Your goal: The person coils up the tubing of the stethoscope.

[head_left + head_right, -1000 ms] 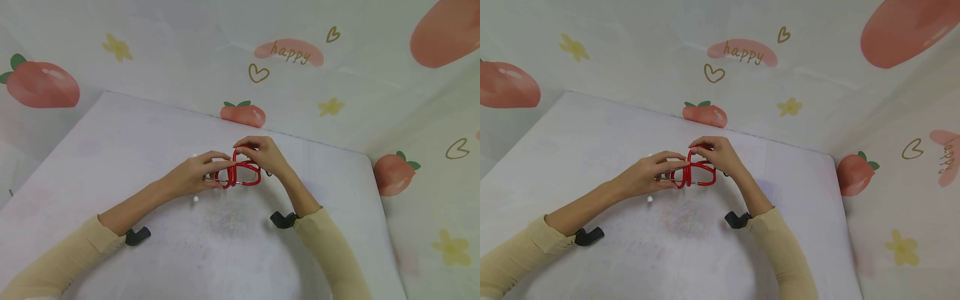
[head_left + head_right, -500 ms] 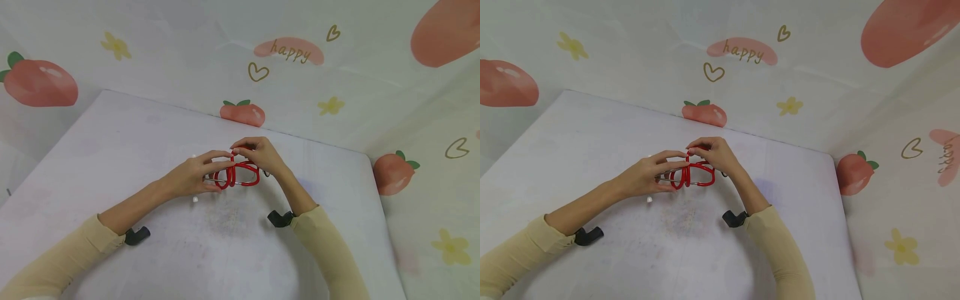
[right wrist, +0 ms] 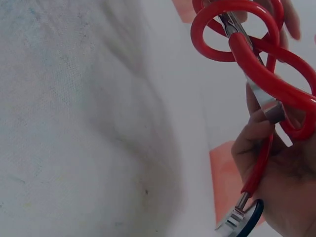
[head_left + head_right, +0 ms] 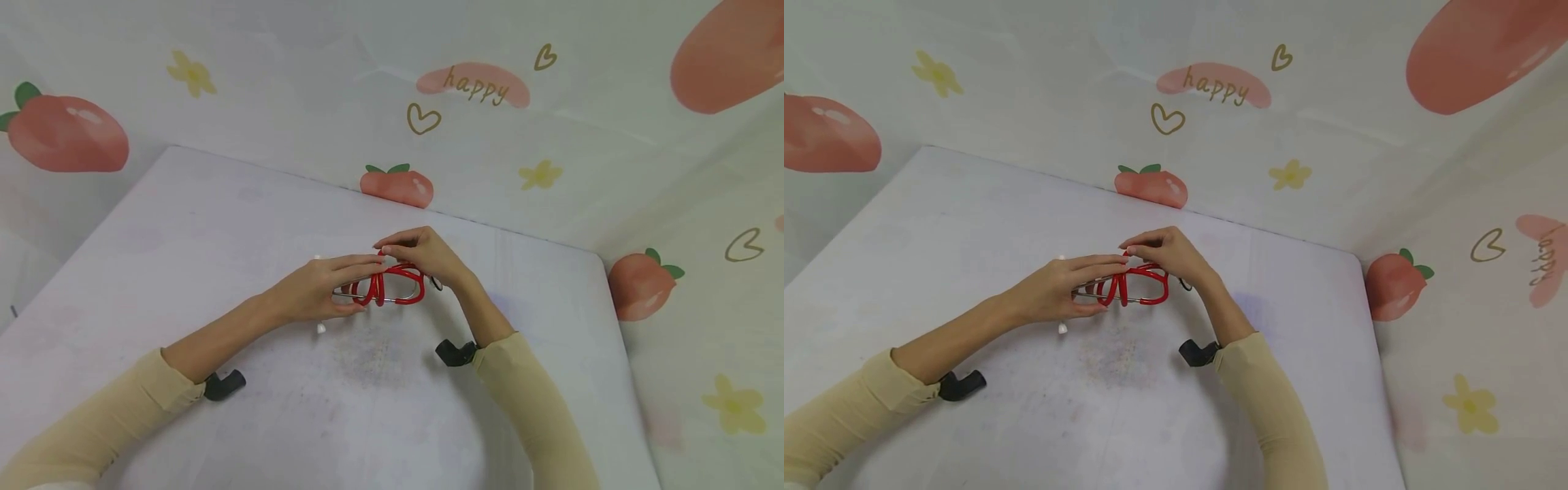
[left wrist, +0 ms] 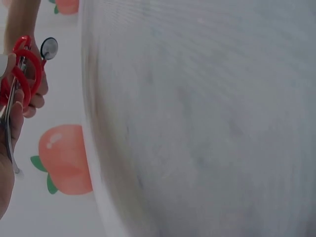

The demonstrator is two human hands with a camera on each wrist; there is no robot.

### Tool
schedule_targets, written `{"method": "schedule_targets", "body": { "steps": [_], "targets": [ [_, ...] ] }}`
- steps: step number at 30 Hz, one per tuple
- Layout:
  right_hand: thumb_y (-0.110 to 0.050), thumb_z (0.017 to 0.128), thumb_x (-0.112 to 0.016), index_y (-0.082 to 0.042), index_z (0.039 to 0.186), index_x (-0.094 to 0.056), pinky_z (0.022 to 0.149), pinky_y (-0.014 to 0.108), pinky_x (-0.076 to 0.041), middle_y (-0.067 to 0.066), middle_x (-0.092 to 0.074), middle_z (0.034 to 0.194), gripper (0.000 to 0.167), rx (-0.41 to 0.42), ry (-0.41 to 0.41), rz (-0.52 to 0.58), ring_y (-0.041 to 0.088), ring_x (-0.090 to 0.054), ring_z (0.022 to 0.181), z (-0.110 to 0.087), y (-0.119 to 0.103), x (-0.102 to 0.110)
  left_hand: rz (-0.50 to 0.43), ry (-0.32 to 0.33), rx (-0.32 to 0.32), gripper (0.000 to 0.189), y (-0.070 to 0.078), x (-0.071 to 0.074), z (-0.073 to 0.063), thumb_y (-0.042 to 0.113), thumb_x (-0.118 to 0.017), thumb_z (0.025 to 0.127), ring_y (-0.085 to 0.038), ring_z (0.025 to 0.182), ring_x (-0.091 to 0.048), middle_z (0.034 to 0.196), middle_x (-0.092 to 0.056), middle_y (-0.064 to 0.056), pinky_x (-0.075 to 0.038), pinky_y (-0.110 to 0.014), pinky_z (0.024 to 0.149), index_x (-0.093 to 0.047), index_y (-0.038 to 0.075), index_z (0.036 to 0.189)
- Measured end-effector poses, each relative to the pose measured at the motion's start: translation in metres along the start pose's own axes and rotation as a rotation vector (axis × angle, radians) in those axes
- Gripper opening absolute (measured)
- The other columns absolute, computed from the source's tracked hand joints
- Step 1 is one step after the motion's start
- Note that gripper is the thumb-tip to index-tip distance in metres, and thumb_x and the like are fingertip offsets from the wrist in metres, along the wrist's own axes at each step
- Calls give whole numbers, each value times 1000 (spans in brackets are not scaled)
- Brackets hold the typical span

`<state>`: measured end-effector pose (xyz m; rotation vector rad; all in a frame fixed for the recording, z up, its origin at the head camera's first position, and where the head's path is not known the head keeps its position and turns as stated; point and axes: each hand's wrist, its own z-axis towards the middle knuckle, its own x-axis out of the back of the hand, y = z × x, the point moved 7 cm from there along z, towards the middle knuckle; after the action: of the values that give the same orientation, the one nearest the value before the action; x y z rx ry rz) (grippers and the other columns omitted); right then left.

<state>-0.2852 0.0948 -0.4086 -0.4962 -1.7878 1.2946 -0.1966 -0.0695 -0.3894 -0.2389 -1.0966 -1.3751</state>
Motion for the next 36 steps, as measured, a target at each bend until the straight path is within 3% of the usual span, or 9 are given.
{"method": "schedule_targets", "body": {
  "steps": [3, 8, 12, 17, 22, 27, 36],
  "targets": [
    [-27, 96, -67, -9, 120, -72, 70, 31, -48, 23, -64, 99, 30, -53, -53, 72, 27, -55, 85, 1, 9, 0, 3, -22, 17, 72, 0, -2, 1, 17, -85, 79, -11, 87, -66, 149, -48, -8, -56, -20, 73, -53, 13, 143],
    [-19, 97, -64, -5, 122, -70, 78, 29, -52, 12, -69, 112, 29, -111, -98, 166, 40, -58, 102, 2, 21, 0, -8, -24, 22, 63, 1, -4, 2, 20, -85, 81, -9, 80, -64, 147, -50, -5, -54, -18, 71, -57, 13, 137],
    [-22, 97, -65, -11, 119, -72, 85, 32, -53, 8, -70, 113, 26, -107, -101, 161, 38, -59, 109, 0, 23, 1, -22, -1, 22, 61, 0, -2, 3, 19, -85, 80, -10, 78, -64, 144, -52, -5, -54, -18, 69, -58, 12, 135],
    [-21, 97, -64, -9, 121, -71, 92, 38, -53, 8, -70, 115, 27, -61, -73, 169, 33, -62, 109, -3, 24, 3, -19, 5, 33, 62, -1, 0, 4, 17, -84, 81, -10, 82, -65, 145, -51, -4, -55, -19, 71, -57, 15, 137],
    [-12, 96, -61, -9, 122, -71, 91, 37, -52, 7, -72, 113, 27, -58, -16, 102, 25, -63, 110, -6, 30, 7, -11, 14, 52, 59, -2, 2, 4, 17, -83, 82, -12, 84, -67, 145, -49, -7, -56, -21, 74, -59, 16, 135],
    [-1, 93, -55, -6, 125, -69, 84, 38, -54, 10, -72, 111, 36, -77, 41, 36, 24, -67, 103, -11, 35, 8, 1, 60, 73, 60, -6, 8, 1, 14, -87, 77, -10, 78, -65, 144, -50, -6, -56, -22, 72, -60, 13, 131],
    [-15, 98, -64, -2, 120, -70, 88, 38, -50, 11, -74, 106, 27, -55, 87, -32, 25, -64, 102, -14, 44, 9, 30, 73, 102, 65, -8, 13, 0, 13, -85, 78, -7, 76, -64, 147, -48, -5, -57, -24, 72, -57, 15, 137]
  ]
}}
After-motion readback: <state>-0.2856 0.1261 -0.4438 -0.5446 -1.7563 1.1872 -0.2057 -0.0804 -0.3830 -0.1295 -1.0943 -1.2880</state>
